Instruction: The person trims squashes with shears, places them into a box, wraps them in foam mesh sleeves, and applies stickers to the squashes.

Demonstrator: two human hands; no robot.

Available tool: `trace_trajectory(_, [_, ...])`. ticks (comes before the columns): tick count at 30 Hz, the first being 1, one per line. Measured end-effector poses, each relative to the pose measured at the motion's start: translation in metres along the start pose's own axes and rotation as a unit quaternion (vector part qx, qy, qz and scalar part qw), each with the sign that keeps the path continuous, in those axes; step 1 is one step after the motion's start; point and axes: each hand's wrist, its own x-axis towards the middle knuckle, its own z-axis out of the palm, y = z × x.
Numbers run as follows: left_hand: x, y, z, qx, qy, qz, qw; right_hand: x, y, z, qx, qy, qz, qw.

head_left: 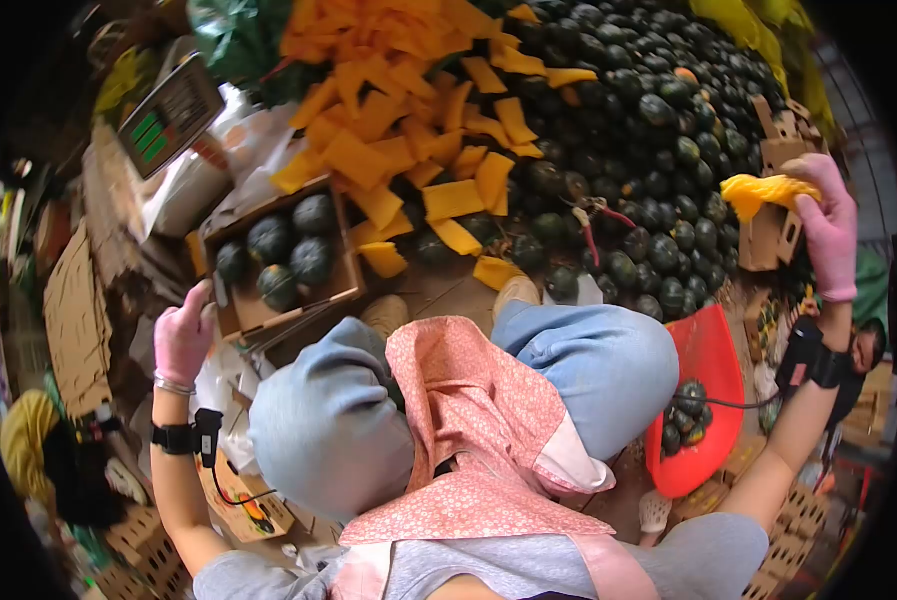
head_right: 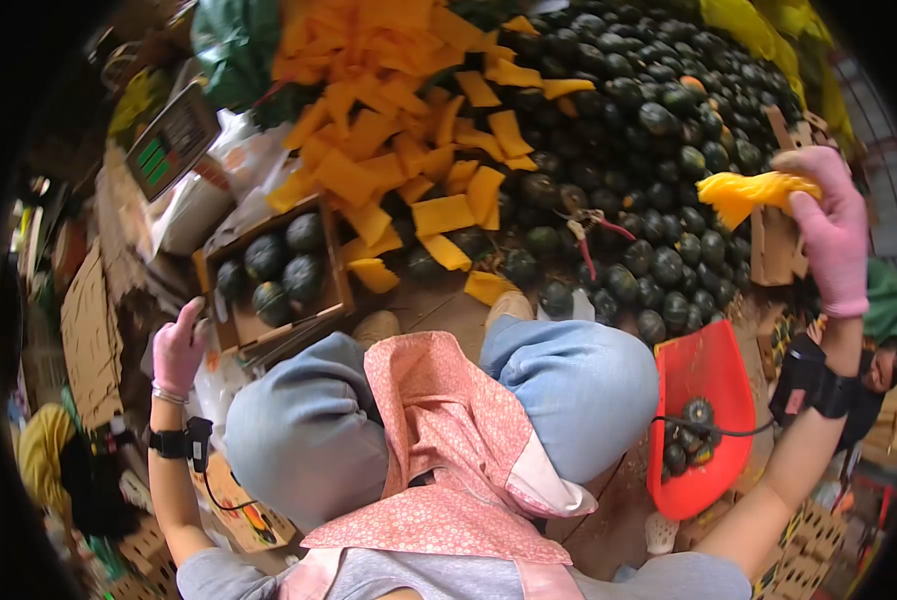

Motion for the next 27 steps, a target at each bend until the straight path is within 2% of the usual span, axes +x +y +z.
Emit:
trace_trajectory(1, [0.028,0.024,0.003,-0.088,-0.03,0.02,0.996,-0.002,0.002,0.015,-0.031,0.009,-0.03,0.999])
trace_trajectory(2, [0.056,0.046,0.008,-0.184,0.031,0.133,0.973,-0.004,0.004,0.029,-0.07,-0.014,-0.001,0.997])
trace_trajectory(3, [0.081,0.058,0.013,-0.183,-0.049,0.121,0.974,-0.003,0.01,0.045,-0.107,-0.04,0.03,0.993])
trace_trajectory(5, [0.118,0.093,0.02,-0.176,-0.014,0.239,0.955,-0.008,0.039,0.081,-0.183,-0.053,-0.021,0.981])
trace_trajectory(7, [0.144,0.119,0.026,-0.172,-0.047,0.288,0.941,-0.012,0.065,0.124,-0.349,-0.088,-0.021,0.933])
trace_trajectory(8, [0.156,0.129,0.028,-0.136,-0.024,0.343,0.929,-0.014,0.075,0.142,-0.355,-0.135,0.01,0.925])
trace_trajectory(11, [0.175,0.14,0.041,-0.1,-0.044,0.379,0.919,-0.022,0.102,0.193,-0.341,-0.268,0.082,0.897])
trace_trajectory(13, [0.181,0.135,0.055,-0.087,-0.046,0.376,0.921,-0.022,0.117,0.231,-0.3,-0.426,0.17,0.836])
trace_trajectory(15, [0.183,0.136,0.067,-0.087,-0.043,0.358,0.928,-0.035,0.142,0.277,-0.258,-0.426,0.121,0.858])
trace_trajectory(17, [0.183,0.14,0.076,-0.1,-0.034,0.323,0.941,-0.041,0.156,0.325,-0.216,-0.301,0.039,0.928])
trace_trajectory(20, [0.173,0.15,0.085,-0.135,-0.017,0.291,0.947,-0.016,0.151,0.377,-0.217,-0.342,0.056,0.913])
trace_trajectory(22, [0.161,0.149,0.087,-0.14,-0.045,0.282,0.948,0.0,0.138,0.39,-0.188,-0.381,0.059,0.903])
trace_trajectory(25, [0.148,0.131,0.088,-0.112,-0.105,0.25,0.956,0.02,0.124,0.385,-0.135,-0.282,0.063,0.948])
trace_trajectory(27, [0.14,0.121,0.091,-0.077,-0.099,0.223,0.967,0.036,0.129,0.397,-0.266,-0.215,0.071,0.937])
